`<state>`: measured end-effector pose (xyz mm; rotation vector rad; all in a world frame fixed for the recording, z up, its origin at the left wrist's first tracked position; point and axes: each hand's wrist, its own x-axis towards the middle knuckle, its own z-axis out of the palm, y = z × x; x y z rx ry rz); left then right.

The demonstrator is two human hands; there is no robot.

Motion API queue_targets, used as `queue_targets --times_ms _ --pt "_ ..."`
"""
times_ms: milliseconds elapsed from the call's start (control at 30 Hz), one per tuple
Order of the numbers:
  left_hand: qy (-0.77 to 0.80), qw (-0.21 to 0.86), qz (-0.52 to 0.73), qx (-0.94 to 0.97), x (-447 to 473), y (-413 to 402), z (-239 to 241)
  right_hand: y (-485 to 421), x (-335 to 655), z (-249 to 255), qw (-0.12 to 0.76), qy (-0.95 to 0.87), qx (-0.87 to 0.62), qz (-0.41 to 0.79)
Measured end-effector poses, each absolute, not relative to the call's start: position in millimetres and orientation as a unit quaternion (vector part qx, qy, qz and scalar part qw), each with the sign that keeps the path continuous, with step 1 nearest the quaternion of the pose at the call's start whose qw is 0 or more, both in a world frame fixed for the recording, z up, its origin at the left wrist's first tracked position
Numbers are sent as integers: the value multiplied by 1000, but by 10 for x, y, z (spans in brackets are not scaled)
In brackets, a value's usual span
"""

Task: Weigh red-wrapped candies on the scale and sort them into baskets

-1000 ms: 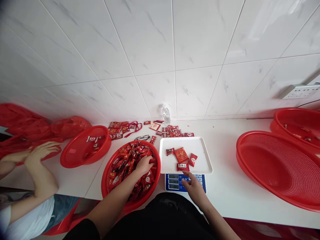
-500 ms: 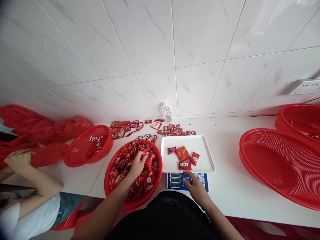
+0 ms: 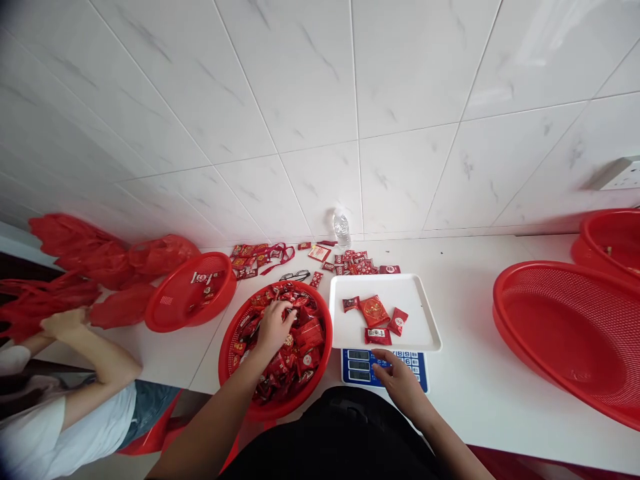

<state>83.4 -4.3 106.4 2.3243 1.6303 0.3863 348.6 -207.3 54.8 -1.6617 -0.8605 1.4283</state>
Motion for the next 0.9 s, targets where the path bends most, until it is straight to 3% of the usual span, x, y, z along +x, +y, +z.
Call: queue_targets --times_ms 100,200,567,733,800,900 --pt "635 74 71 766 729 170 1101 -2065 3474 549 372 -345 -656 558" --pt "648 134 8 750 647 281 1102 -2066 3473 510 364 -343 -663 557" --pt "629 236 66 738 405 276 1388 -2124 3474 406 387 -330 -655 559" --pt "542 332 27 771 389 219 1451 -2087 3455 372 392 -324 -637 579" --pt "549 310 34 775 443 259 1402 -2078 3453 362 392 -324 -635 582" --pt "599 182 65 777 568 397 1253 -2074 3449 359 390 -325 -636 581"
